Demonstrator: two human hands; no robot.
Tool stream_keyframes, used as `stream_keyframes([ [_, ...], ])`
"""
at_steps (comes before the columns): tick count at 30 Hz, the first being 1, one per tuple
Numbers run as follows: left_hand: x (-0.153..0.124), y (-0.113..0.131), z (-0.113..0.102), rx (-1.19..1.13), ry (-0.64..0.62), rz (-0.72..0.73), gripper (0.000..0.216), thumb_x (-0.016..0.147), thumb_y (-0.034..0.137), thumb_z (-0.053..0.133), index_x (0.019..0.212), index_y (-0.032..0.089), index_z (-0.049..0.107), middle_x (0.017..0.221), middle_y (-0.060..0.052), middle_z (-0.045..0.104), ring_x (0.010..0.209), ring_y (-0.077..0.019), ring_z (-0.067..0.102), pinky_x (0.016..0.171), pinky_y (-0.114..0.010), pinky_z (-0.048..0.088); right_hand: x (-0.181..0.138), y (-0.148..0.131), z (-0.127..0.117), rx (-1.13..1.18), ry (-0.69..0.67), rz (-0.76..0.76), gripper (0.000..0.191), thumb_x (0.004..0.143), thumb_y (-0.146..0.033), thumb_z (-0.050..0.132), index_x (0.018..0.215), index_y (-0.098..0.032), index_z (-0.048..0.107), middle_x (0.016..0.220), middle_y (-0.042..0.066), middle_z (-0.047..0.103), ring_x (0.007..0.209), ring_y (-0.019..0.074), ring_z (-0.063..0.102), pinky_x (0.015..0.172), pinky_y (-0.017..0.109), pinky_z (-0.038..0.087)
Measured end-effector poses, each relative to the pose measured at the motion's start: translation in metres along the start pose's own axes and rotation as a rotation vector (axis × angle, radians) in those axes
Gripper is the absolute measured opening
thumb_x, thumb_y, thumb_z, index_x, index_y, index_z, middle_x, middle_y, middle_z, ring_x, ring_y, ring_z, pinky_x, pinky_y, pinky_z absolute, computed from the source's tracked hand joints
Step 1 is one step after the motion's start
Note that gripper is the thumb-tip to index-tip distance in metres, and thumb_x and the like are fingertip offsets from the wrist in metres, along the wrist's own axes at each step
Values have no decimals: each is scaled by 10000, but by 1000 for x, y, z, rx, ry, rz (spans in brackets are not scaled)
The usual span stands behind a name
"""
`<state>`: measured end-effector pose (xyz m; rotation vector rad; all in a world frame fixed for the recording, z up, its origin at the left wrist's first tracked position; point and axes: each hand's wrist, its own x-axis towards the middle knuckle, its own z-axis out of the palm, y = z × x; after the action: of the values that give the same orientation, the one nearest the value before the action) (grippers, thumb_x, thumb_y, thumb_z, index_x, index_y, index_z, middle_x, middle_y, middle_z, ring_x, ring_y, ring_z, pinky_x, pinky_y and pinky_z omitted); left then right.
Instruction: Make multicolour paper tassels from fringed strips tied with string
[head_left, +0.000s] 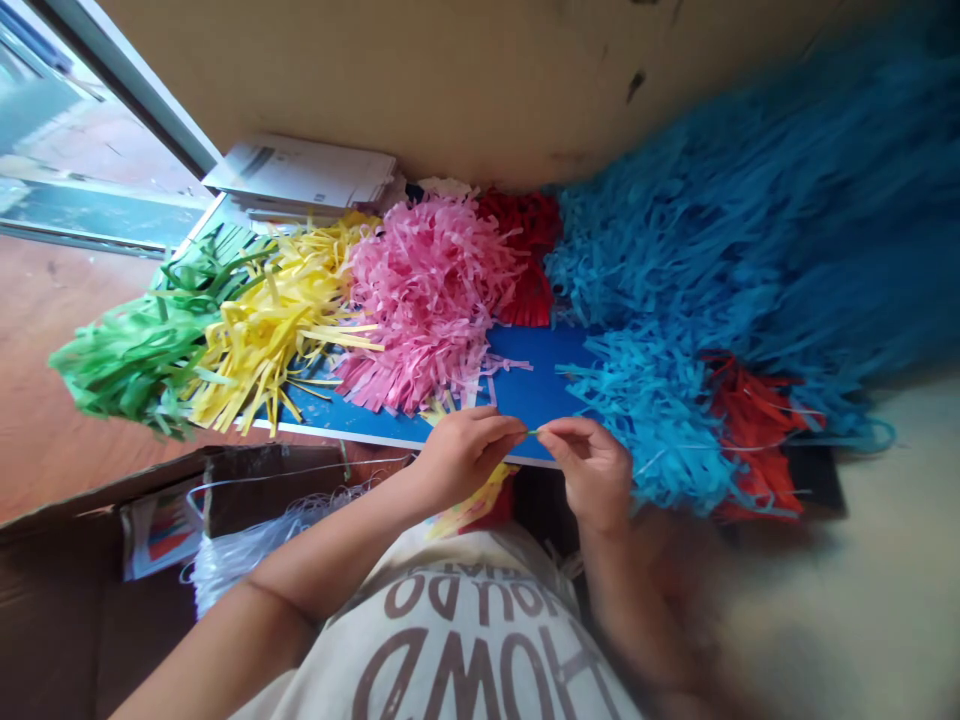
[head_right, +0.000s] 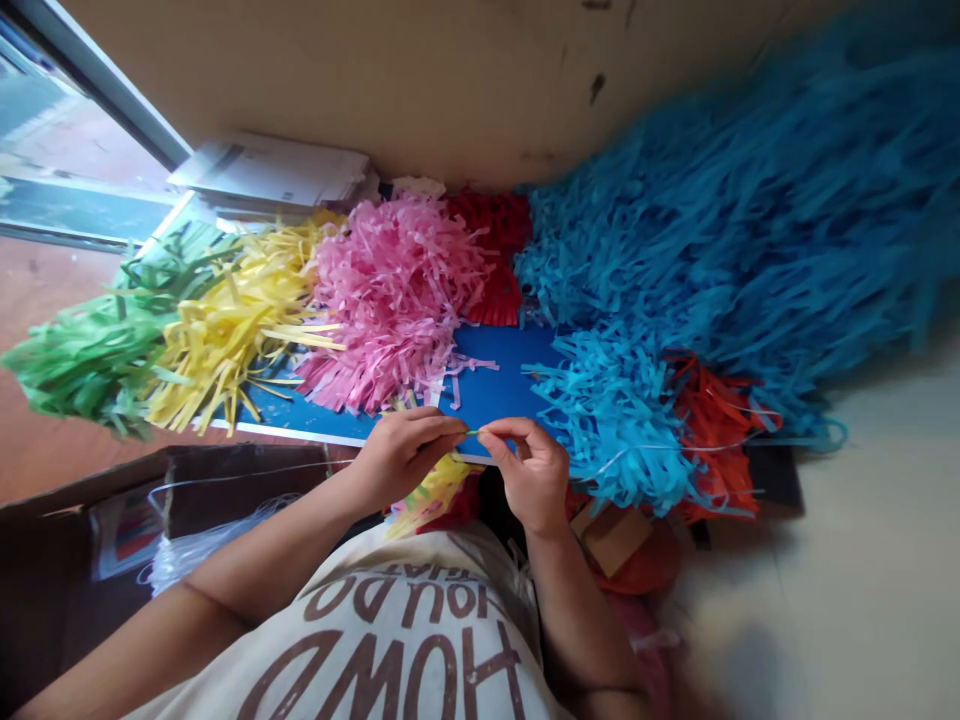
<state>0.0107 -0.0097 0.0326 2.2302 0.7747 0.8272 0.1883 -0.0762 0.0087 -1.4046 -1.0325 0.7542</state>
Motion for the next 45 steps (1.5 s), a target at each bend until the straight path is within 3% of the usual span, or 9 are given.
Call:
stream_keyframes([
  [11, -4, 2, -1, 95, -83, -36, 260, 1008, 278, 485, 954, 179, 720, 737, -49, 662, 665, -145, 621, 615, -220, 444, -3, -7, -2, -261, -158, -207, 35, 903, -257, 675, 895, -266, 708, 910, 16, 741, 875, 182, 696, 830, 332, 563],
  [15, -6, 2, -2, 55, -71, -64, 202, 970, 327, 574, 1060, 176, 672, 879, -70, 728, 768, -170, 676, 684, -242, 491, -5, -4, -3, -236, -96, -187, 23, 894, -250, 689, 899, -271, 696, 894, 4, 733, 870, 174, 689, 827, 322, 558],
  [22, -5, -2, -3, -68, -11, -80, 108, 962, 247, 591, 919, 198, 678, 772, -15, 723, 674, -119, 662, 654, -202, 476, -7, -1, -5, -132, -147, -69, 142, 877, -309, 714, 1014, -272, 725, 962, 22, 763, 887, 189, 723, 805, 327, 598],
  [27, 3, 2, 2, -19, 39, 47, 197, 925, 314, 657, 1075, 186, 654, 987, -89, 748, 919, -201, 689, 837, -310, 518, -8, 2, -10, -245, -63, -167, 101, 875, -291, 720, 976, -283, 729, 892, 9, 761, 829, 184, 720, 795, 325, 592],
  [31, 10, 5, 9, -28, 95, 142, 120, 965, 244, 578, 924, 203, 683, 843, -47, 748, 794, -160, 670, 881, -325, 500, -15, 3, -14, -290, 2, -246, 122, 896, -260, 687, 1014, -281, 712, 913, 26, 758, 857, 197, 718, 828, 357, 591],
  [37, 17, 6, 23, 36, 161, 236, 127, 950, 228, 595, 936, 255, 718, 906, -10, 781, 842, -145, 713, 1072, -391, 405, -18, -11, -24, -346, 71, -285, 126, 906, -237, 668, 1016, -287, 702, 882, 24, 754, 823, 197, 721, 791, 351, 604],
  [45, 28, 13, 42, 48, 128, 348, 113, 895, 160, 664, 939, 255, 706, 884, 12, 788, 800, -136, 725, 1114, -414, 383, -20, -11, -46, -367, 76, -312, 179, 907, -181, 647, 1036, -299, 684, 913, 19, 761, 851, 187, 724, 810, 343, 592],
])
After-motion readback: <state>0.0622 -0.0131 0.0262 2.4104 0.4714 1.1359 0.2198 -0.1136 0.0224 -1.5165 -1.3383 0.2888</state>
